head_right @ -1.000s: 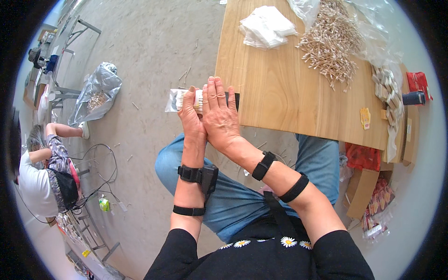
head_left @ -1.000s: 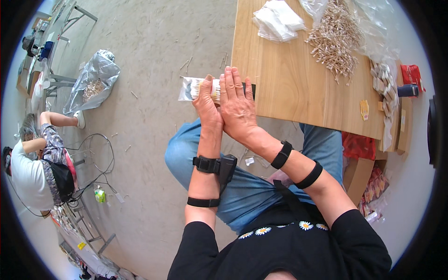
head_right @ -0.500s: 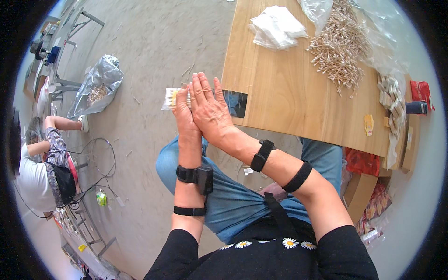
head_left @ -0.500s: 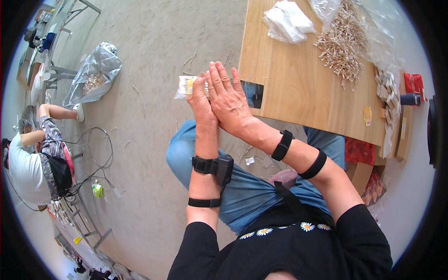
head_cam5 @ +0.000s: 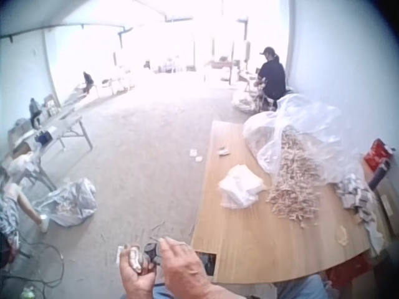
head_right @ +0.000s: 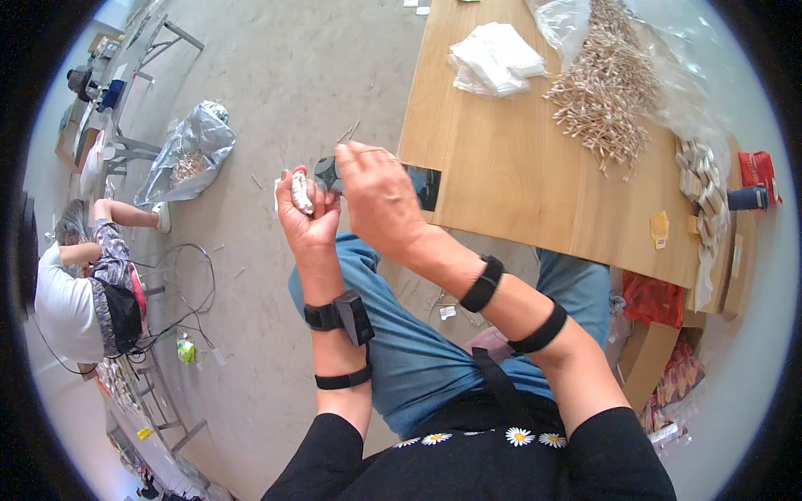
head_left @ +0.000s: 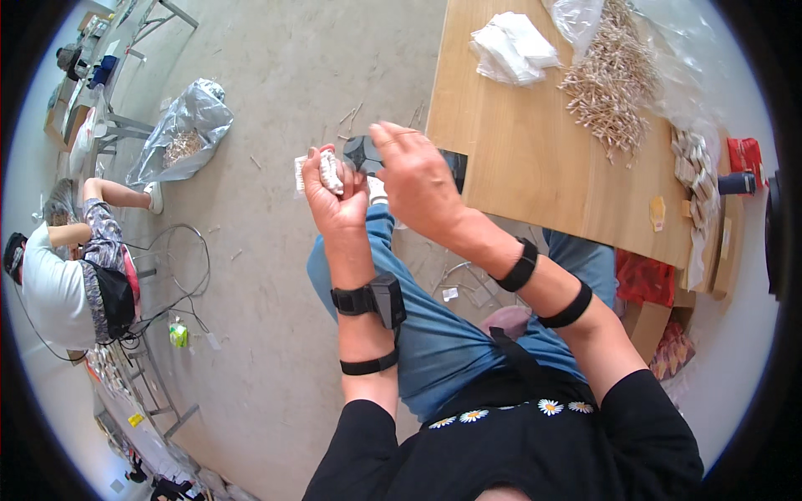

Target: The recorder is counting and packing cotton swabs into small plastic bags.

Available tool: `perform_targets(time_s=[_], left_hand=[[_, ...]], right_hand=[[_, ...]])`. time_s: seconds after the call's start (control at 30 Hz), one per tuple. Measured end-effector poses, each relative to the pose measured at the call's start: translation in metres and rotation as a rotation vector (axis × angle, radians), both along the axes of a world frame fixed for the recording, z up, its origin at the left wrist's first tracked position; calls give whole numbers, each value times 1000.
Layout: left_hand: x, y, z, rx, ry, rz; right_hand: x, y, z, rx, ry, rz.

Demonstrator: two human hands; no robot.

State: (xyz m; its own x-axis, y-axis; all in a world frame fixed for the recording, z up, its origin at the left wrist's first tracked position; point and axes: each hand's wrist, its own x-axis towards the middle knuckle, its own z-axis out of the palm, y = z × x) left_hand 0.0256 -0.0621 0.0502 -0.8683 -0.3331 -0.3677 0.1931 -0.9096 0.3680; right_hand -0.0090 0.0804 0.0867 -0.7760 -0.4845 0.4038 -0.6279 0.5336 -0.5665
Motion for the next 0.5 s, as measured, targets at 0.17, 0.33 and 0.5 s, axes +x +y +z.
perform_targets(time_s=[0.17, 0.33, 0.5], left_hand=[[17, 47, 54, -65, 60, -69], [42, 94, 104, -114, -55, -137], [64, 132, 126, -125, 112, -295]], right_hand=[[15, 43, 48, -249, -323, -58], [40, 76, 99, -406, -588, 30], [61, 111, 128, -489, -579, 42]])
